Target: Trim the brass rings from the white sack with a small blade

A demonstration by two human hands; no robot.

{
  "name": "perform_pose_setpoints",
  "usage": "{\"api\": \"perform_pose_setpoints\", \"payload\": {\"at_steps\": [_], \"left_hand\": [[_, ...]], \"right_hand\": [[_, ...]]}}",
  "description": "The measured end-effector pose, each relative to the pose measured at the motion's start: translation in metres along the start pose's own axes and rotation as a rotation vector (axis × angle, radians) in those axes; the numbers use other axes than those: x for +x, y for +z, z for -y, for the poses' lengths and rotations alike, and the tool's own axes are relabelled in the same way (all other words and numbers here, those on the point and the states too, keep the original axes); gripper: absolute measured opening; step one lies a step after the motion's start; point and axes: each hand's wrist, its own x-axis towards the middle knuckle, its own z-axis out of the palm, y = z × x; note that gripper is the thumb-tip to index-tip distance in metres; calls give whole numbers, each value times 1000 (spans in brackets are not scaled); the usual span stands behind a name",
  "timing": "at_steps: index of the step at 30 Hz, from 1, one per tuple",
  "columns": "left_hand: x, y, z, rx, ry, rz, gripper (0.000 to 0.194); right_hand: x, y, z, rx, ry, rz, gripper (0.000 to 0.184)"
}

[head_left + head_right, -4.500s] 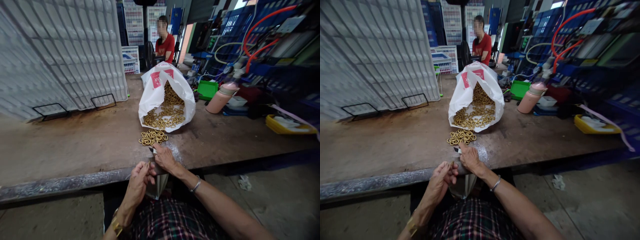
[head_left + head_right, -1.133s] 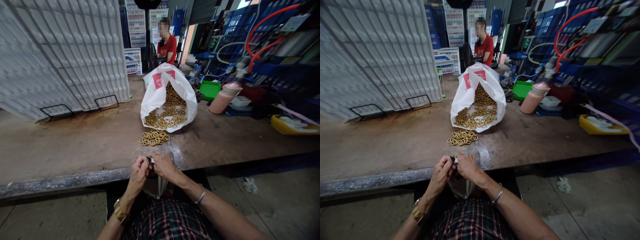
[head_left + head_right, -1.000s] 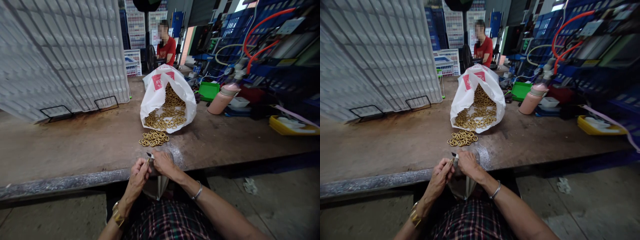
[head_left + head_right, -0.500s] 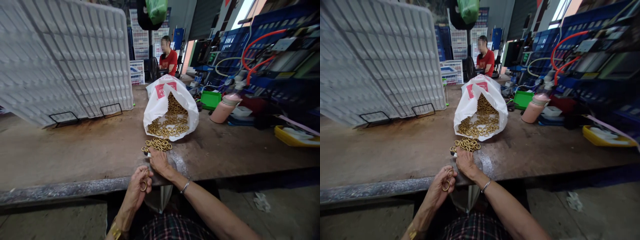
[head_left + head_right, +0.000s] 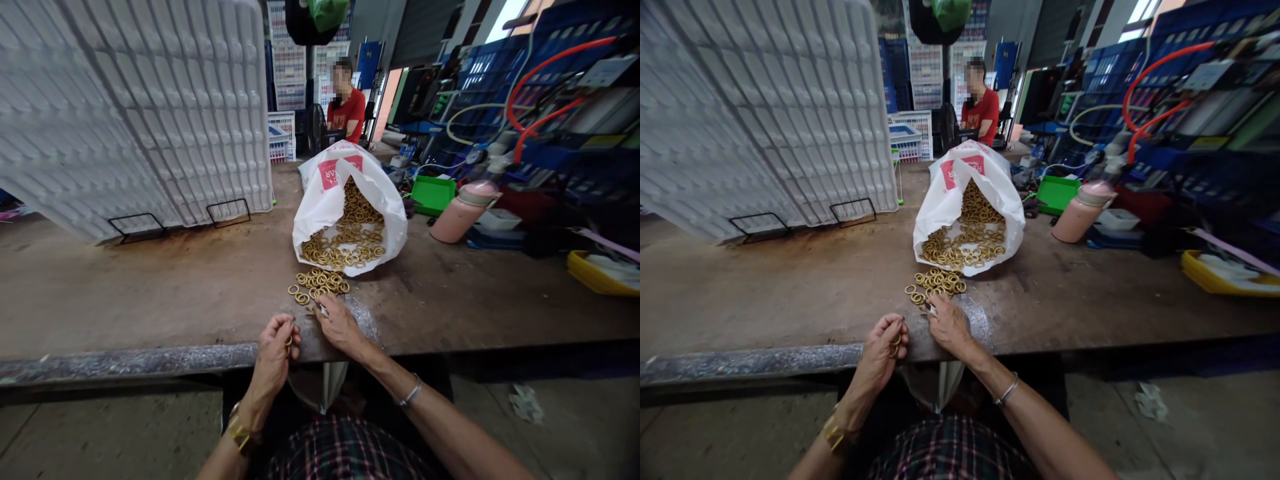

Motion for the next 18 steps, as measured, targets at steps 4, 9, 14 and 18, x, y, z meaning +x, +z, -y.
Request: {"api": "perform_pose_setpoints", "payload": {"at_steps": [4, 9, 14, 18], "left_hand": [[1, 0, -1, 331, 164, -7, 29], [-1, -2, 1, 615, 336, 91, 23], [-3, -2, 3, 652, 343, 141, 22], [-2, -2, 7, 603, 263, 154, 21]], "right_hand": [[-5, -8, 5, 335, 104, 110, 18], [-8, -7, 14, 634, 261, 171, 10], [-9, -1, 16, 786, 345, 238, 9], [-10, -1, 14, 834, 399, 277, 13]]}}
